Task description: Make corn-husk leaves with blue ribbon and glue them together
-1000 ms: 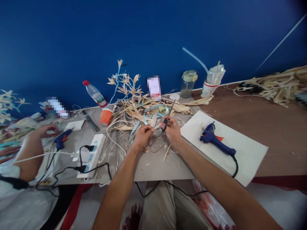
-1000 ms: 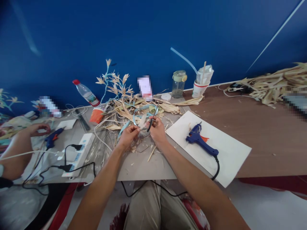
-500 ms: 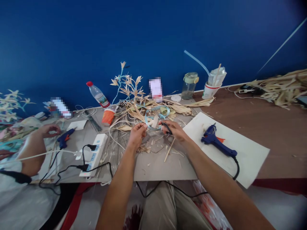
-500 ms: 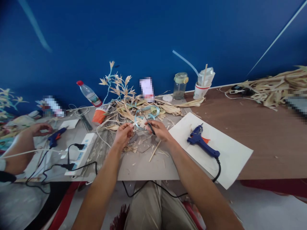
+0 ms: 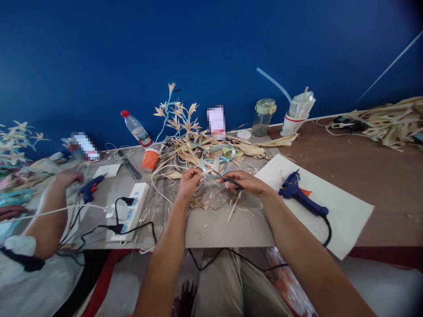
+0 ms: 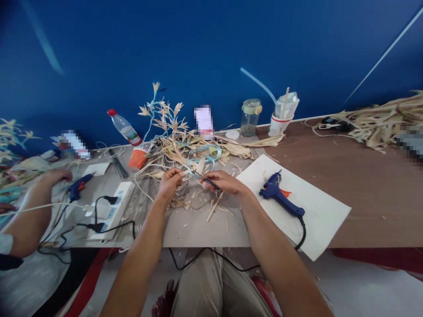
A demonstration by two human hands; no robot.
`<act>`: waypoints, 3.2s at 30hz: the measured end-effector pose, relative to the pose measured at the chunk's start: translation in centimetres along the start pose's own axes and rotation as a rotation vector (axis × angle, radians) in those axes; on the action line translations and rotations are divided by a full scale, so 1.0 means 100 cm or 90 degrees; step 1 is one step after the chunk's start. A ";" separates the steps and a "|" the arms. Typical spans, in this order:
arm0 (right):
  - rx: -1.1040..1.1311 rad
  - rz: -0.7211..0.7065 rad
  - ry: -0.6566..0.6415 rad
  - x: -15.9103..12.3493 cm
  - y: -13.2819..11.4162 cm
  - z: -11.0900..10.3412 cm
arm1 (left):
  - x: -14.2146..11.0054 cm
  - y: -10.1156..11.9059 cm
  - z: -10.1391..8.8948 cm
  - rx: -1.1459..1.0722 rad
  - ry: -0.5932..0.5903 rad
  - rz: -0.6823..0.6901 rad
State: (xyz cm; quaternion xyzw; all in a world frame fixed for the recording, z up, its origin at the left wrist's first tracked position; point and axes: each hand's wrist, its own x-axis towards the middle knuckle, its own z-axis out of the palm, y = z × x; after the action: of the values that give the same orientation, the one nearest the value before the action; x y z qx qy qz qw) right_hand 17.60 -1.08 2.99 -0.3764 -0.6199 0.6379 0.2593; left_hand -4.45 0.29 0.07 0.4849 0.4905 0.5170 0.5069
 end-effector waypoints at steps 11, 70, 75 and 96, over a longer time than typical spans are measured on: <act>0.004 0.005 -0.030 -0.003 0.000 -0.003 | -0.003 0.004 -0.001 0.044 -0.045 -0.003; 0.172 -0.143 0.268 0.026 0.018 0.019 | -0.005 -0.003 0.010 0.124 -0.126 -0.033; 0.166 -0.132 0.315 0.026 0.018 0.019 | -0.005 -0.005 0.011 0.122 -0.152 -0.034; 0.173 -0.133 0.368 0.026 0.022 0.004 | -0.008 0.002 0.013 -0.104 -0.145 -0.046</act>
State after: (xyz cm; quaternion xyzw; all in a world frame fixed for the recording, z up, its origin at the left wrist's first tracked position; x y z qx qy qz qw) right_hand 16.04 0.55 0.41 -0.4377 -0.4654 0.5516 0.5362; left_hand -3.13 -0.54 0.32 0.4797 0.4028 0.4783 0.6156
